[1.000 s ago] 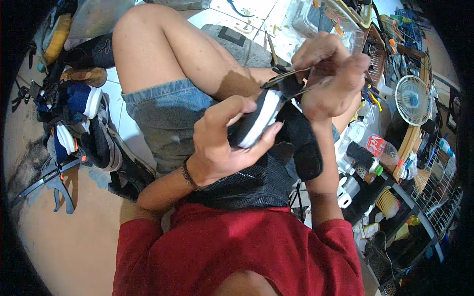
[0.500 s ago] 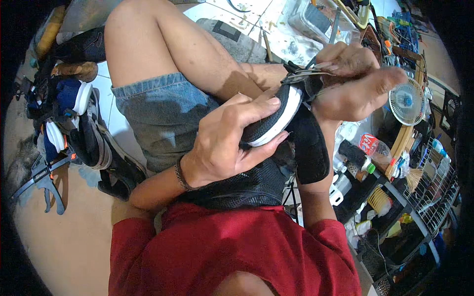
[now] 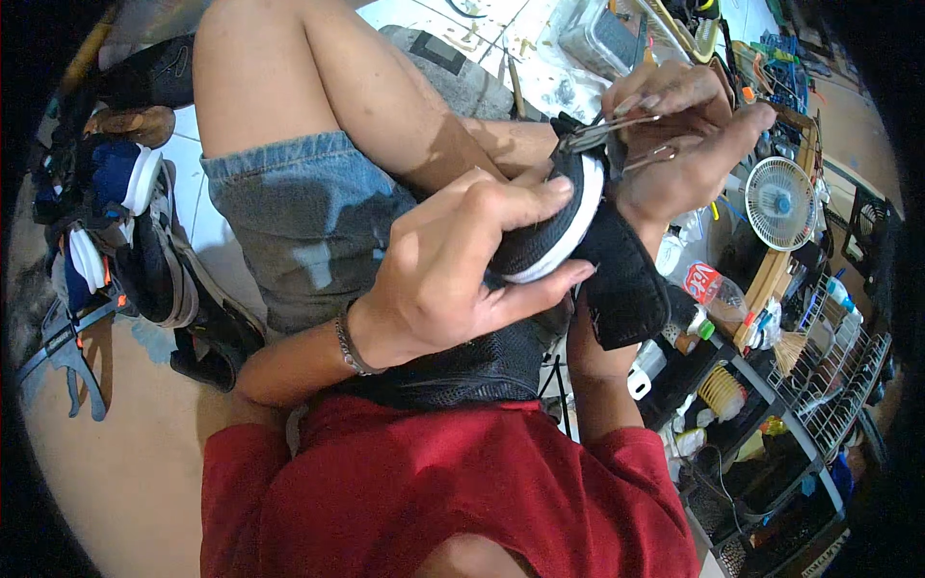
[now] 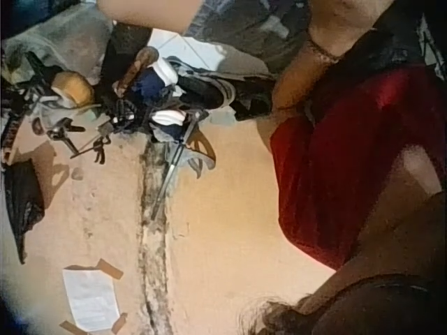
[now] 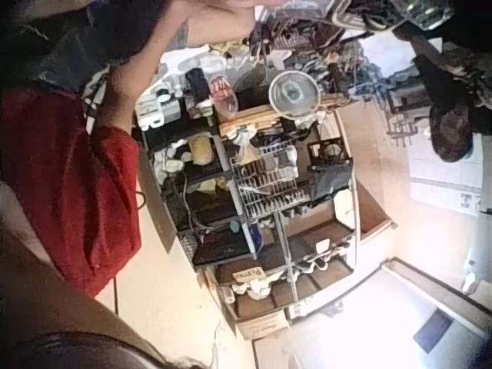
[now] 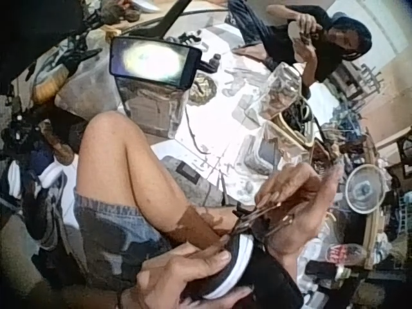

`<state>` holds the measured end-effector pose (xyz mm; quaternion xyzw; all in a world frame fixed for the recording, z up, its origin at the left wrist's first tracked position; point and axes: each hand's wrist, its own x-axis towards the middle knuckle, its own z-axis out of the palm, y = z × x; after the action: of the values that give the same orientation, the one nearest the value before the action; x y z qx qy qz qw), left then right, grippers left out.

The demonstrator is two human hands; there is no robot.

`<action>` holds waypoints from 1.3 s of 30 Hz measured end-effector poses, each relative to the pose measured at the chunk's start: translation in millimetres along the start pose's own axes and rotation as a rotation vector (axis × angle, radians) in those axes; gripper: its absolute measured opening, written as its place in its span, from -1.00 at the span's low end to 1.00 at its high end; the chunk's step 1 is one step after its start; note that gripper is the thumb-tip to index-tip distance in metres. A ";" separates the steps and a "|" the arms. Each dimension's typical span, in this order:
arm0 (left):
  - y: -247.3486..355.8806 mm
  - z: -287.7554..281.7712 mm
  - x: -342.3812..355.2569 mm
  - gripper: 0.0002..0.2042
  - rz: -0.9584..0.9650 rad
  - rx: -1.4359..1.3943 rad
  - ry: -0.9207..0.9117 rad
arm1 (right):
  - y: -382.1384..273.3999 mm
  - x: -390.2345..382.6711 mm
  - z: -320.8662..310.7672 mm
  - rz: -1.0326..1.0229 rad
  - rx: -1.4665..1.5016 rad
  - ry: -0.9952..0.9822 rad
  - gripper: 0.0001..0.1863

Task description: Applying glue or paint to the edge of a shoe sole using a paintbrush.

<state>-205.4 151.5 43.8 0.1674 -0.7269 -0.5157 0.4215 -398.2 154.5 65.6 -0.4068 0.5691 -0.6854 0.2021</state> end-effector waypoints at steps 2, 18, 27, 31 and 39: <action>0.6 1.7 2.9 -0.39 -0.006 0.011 0.011 | 7.2 4.6 -13.7 -0.009 0.046 -0.041 -0.18; -2.6 -1.4 -6.7 -0.37 0.030 -0.022 -0.091 | -4.5 -8.3 2.6 -0.182 -0.103 0.115 -0.12; -2.2 -2.3 -8.0 -0.40 0.056 0.065 -0.075 | -3.3 4.6 9.3 0.103 -0.157 -0.087 -0.08; -5.9 -5.0 -7.7 -0.41 0.013 0.027 -0.078 | -2.9 2.9 11.0 0.192 -0.145 -0.110 -0.07; -2.5 -0.7 5.5 -0.45 0.053 0.024 -0.010 | -2.7 -1.1 -5.1 -0.035 -0.121 -0.023 -0.07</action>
<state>-208.6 146.3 44.1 0.1504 -0.7394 -0.4962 0.4295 -401.1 159.2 67.6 -0.4361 0.6001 -0.6483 0.1714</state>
